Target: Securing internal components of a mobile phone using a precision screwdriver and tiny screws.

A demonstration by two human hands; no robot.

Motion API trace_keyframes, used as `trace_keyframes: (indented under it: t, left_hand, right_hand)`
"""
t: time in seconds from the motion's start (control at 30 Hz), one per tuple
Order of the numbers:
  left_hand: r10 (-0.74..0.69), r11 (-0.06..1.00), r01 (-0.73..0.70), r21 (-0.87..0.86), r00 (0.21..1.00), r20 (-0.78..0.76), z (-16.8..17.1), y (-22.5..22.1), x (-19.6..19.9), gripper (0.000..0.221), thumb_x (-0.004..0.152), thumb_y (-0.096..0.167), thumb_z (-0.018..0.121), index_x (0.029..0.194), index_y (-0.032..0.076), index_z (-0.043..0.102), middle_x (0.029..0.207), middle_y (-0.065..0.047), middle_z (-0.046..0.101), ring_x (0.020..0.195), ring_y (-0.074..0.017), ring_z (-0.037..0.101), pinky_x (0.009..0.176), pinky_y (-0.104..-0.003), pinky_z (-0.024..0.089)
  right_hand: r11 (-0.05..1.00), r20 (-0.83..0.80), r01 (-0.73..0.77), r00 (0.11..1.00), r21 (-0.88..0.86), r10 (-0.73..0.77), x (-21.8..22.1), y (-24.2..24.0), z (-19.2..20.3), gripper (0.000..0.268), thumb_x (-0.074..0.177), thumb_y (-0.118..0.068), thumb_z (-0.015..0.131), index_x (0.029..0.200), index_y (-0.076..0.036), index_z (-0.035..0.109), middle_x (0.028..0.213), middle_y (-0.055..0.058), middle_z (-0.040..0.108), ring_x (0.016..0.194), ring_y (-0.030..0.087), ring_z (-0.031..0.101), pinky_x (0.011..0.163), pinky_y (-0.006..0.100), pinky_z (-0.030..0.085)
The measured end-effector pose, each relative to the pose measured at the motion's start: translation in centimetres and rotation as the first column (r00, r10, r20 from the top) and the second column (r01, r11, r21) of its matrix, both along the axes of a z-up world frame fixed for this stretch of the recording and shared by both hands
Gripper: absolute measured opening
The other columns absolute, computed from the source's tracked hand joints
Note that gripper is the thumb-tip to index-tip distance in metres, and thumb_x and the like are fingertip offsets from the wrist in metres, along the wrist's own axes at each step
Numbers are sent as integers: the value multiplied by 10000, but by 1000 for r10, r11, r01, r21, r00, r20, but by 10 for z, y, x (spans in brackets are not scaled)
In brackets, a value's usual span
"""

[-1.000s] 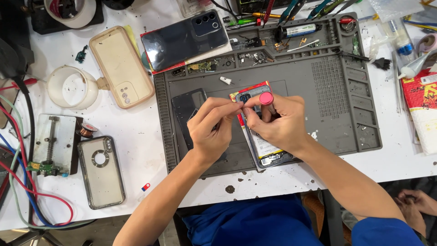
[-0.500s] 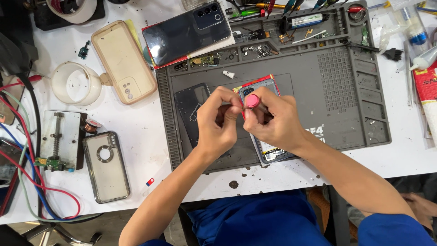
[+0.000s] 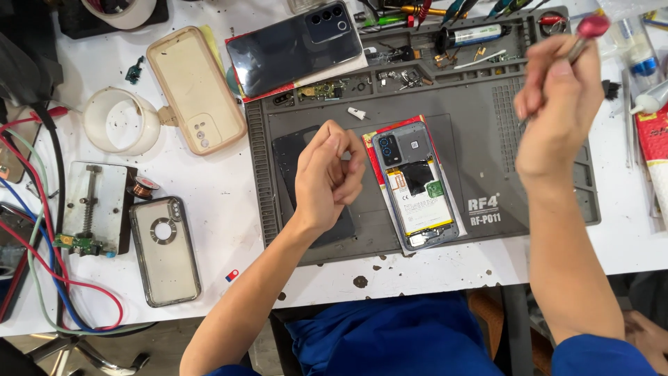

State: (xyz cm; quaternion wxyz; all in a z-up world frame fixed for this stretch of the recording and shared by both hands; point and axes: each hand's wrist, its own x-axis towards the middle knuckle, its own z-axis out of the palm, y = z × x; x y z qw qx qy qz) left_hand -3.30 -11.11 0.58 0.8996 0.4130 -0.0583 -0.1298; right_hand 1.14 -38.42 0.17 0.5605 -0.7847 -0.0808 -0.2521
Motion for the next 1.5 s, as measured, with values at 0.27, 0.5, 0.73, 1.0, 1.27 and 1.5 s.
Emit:
trace_keyframes:
  t: [0.27, 0.5, 0.73, 1.0, 1.27, 1.5]
  left_hand:
    - [-45, 997, 39, 70, 996, 81, -17, -3, 0, 177, 1123, 185, 410, 993, 85, 475, 946, -106, 582, 451, -48, 316, 332, -193, 229]
    - [-290, 957, 291, 5, 954, -75, -4, -1, -4, 196, 1085, 293, 492, 1023, 107, 505, 994, -115, 580, 486, -42, 265, 391, -198, 164]
    - [-247, 969, 248, -11, 961, -123, -16, -12, -8, 157, 1066, 228, 529, 948, 126, 507, 940, -101, 580, 462, -43, 219, 399, -218, 124]
    - [-276, 961, 276, -8, 957, -92, -17, -14, -8, 219, 1079, 309, 498, 988, 110, 514, 964, -104, 587, 457, -48, 232, 387, -215, 134]
    - [-249, 968, 252, 5, 959, -135, -14, -16, -8, 210, 1071, 299, 512, 1004, 101, 533, 952, -93, 591, 441, -31, 231, 373, -201, 138]
    - [-197, 977, 208, 35, 957, -213, -11, -15, -5, 240, 1047, 304, 545, 965, 79, 553, 906, -89, 572, 437, -33, 227, 362, -201, 135]
  right_hand:
    - [966, 241, -254, 935, -53, 259, -23, 46, 40, 174, 1196, 3, 483, 1244, -4, 316, 1102, 292, 471, 967, 381, 609, 953, 594, 675]
    - [950, 512, -313, 816, -3, 270, -45, 79, 6, 895, 985, 116, 483, 1635, -428, 194, 755, 453, 650, 667, 539, 724, 686, 701, 688]
    - [975, 515, -218, 832, -41, 208, -48, 95, 14, 678, 957, -27, 593, 1476, -291, 244, 813, 318, 533, 520, 366, 581, 557, 561, 620]
    - [977, 539, -203, 818, -61, 203, -50, 91, 5, 734, 929, 17, 619, 1470, -294, 232, 822, 301, 559, 524, 370, 614, 545, 584, 640]
    - [966, 566, -253, 790, -46, 234, -42, 90, 0, 758, 937, 20, 601, 1530, -294, 249, 827, 294, 568, 474, 375, 603, 519, 539, 627]
    - [864, 486, -502, 765, 40, 422, -40, 78, -14, 1064, 845, 268, 509, 1531, -496, 231, 890, 366, 655, 707, 559, 751, 425, 345, 584]
